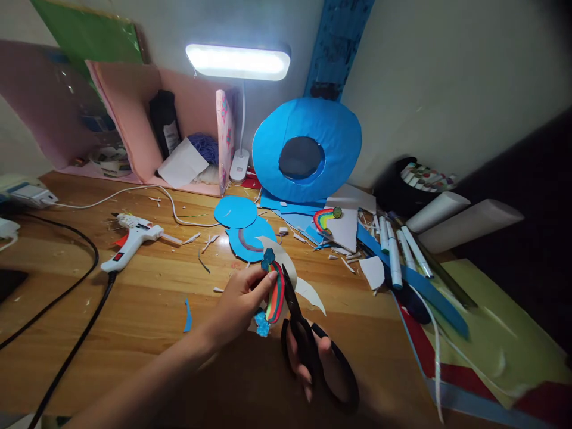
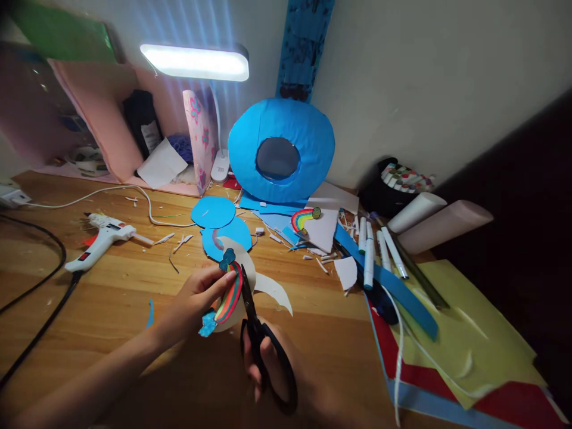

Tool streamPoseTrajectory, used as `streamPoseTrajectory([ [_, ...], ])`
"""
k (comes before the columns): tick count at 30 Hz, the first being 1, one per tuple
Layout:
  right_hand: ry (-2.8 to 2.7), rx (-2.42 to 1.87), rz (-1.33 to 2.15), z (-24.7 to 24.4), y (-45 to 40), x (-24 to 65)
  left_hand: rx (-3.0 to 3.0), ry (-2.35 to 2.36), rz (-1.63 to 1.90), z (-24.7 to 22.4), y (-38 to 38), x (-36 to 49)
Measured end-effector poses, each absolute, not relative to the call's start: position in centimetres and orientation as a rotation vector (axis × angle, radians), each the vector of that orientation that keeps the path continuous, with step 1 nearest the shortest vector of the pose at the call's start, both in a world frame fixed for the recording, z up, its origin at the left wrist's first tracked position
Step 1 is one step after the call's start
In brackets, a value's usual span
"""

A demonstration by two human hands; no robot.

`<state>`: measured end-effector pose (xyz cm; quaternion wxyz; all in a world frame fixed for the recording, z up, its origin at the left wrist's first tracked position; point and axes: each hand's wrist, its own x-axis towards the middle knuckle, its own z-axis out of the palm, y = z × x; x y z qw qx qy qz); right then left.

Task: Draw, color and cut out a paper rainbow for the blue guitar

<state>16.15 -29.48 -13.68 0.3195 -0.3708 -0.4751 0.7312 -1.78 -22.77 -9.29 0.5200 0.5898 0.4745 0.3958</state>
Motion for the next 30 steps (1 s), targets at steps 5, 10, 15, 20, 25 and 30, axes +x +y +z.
streamPoseTrajectory([
  [5, -1.233, -0.934, 1.918, -14.0, -29.5, 16.3, 1.427, 1.119, 0.936, -9.3, -22.8, -1.8],
  [10, -1.261, -0.945, 1.893, -15.2, -29.3, 16.5, 1.395, 1.104, 0.928, -9.4, -22.7, -1.9],
  [15, -1.313, -0.972, 1.952, -14.5, -28.8, 16.7, 1.357, 1.097, 0.953, -9.8, -22.7, -2.0],
  [20, -1.328, -0.963, 1.97, -13.6, -28.8, 16.6, 1.353, 1.065, 0.982, -10.3, -22.4, -2.2],
  [25, -1.31, -0.928, 1.933, -14.3, -29.3, 16.7, 1.396, 1.013, 0.944, -10.1, -22.3, -2.3],
  [30, -1.301, -0.9, 1.924, -14.9, -29.4, 16.7, 1.409, 0.979, 0.917, -9.6, -22.4, -2.2],
])
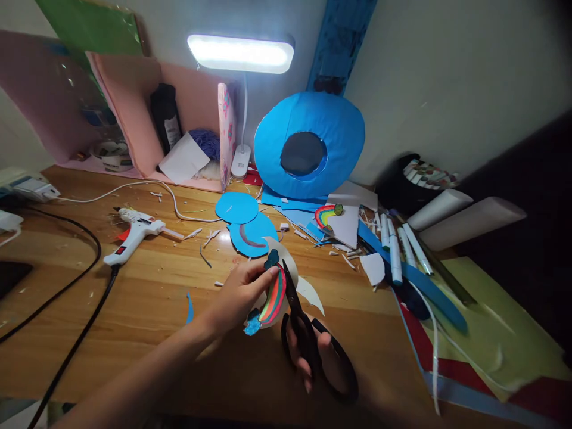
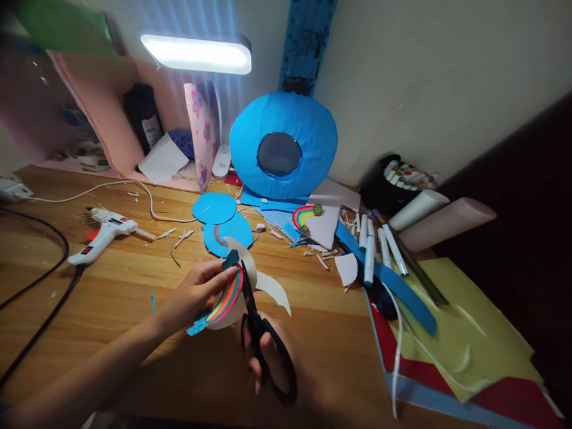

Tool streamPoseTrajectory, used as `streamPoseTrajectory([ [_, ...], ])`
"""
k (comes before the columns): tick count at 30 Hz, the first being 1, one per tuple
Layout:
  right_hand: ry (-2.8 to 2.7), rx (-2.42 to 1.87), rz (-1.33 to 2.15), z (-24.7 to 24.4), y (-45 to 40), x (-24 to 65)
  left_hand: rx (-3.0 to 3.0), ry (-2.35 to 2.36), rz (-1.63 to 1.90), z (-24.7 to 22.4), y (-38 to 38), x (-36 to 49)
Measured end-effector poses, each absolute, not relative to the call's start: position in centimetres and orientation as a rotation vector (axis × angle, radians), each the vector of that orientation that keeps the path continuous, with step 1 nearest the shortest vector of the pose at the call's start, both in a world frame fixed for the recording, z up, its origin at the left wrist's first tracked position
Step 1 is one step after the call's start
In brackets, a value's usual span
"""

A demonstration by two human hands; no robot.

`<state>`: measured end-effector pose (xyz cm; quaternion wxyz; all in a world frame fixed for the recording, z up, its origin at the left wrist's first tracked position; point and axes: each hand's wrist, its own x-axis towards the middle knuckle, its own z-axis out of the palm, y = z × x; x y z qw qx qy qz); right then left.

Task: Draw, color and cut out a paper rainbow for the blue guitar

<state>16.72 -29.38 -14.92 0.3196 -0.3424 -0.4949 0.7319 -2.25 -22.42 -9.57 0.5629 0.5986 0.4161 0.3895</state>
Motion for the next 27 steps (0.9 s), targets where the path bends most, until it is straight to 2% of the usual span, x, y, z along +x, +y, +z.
streamPoseTrajectory([
  [9, -1.366, -0.938, 1.95, -13.6, -28.8, 16.8, 1.37, 0.972, 0.917, -9.6, -22.4, -2.3],
  [27, -1.461, -0.953, 2.01, -12.7, -28.7, 17.3, 1.328, 0.871, 0.686, -9.7, -21.0, -3.7],
])
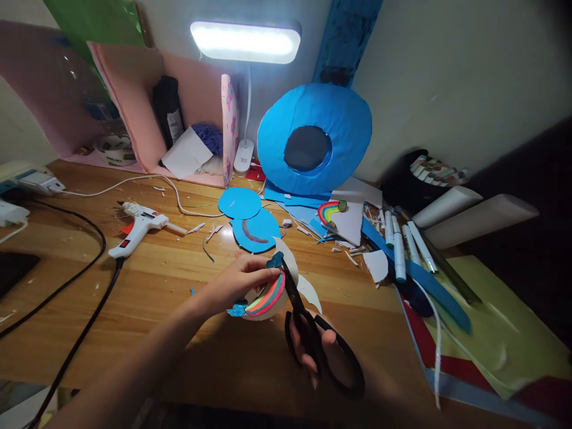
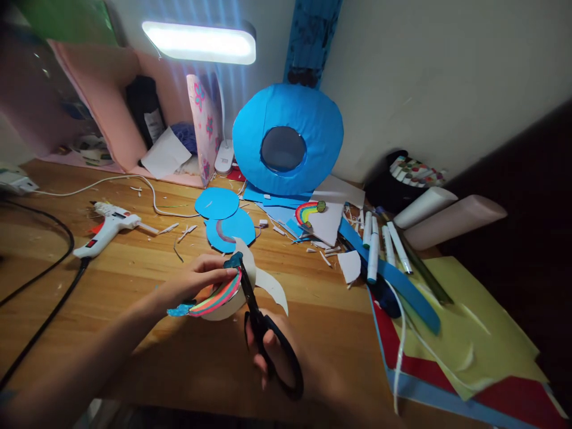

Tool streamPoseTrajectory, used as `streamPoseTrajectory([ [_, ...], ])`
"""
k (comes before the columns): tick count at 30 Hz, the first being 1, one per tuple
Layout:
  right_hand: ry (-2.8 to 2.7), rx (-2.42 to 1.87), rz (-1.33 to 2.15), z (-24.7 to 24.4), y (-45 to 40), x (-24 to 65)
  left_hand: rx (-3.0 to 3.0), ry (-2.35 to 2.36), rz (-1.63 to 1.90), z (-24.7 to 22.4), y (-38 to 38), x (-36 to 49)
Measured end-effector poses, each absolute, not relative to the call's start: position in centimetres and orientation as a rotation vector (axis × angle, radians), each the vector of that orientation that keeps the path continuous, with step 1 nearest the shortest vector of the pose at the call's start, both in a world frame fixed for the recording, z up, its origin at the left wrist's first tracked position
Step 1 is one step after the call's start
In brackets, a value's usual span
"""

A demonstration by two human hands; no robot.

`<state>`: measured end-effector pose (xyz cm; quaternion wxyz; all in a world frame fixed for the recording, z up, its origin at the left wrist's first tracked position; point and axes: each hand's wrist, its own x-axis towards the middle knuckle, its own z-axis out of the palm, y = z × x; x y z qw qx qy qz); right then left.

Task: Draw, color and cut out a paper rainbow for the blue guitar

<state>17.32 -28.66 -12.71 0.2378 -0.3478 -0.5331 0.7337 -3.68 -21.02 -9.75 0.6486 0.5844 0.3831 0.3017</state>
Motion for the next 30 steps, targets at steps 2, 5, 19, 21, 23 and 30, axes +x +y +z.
streamPoseTrajectory([
  [2, -1.44, -0.973, 2.017, -12.6, -28.7, 17.4, 1.316, 0.869, 0.68, -9.8, -20.9, -3.7],
  [5, -1.418, -1.003, 2.015, -12.2, -28.7, 17.3, 1.299, 0.867, 0.67, -9.8, -20.7, -3.7],
  [19, -1.52, -0.987, 1.933, -13.3, -28.2, 17.9, 1.233, 0.914, 0.691, -9.7, -20.5, -3.6],
  [21, -1.491, -0.969, 1.954, -13.8, -28.2, 17.9, 1.23, 0.916, 0.716, -9.9, -20.4, -3.6],
  [23, -1.494, -0.961, 1.974, -14.0, -28.1, 17.9, 1.222, 0.921, 0.751, -10.1, -20.3, -3.6],
  [30, -1.506, -0.962, 1.915, -13.8, -28.2, 17.9, 1.269, 0.921, 0.784, -10.2, -20.5, -3.8],
])
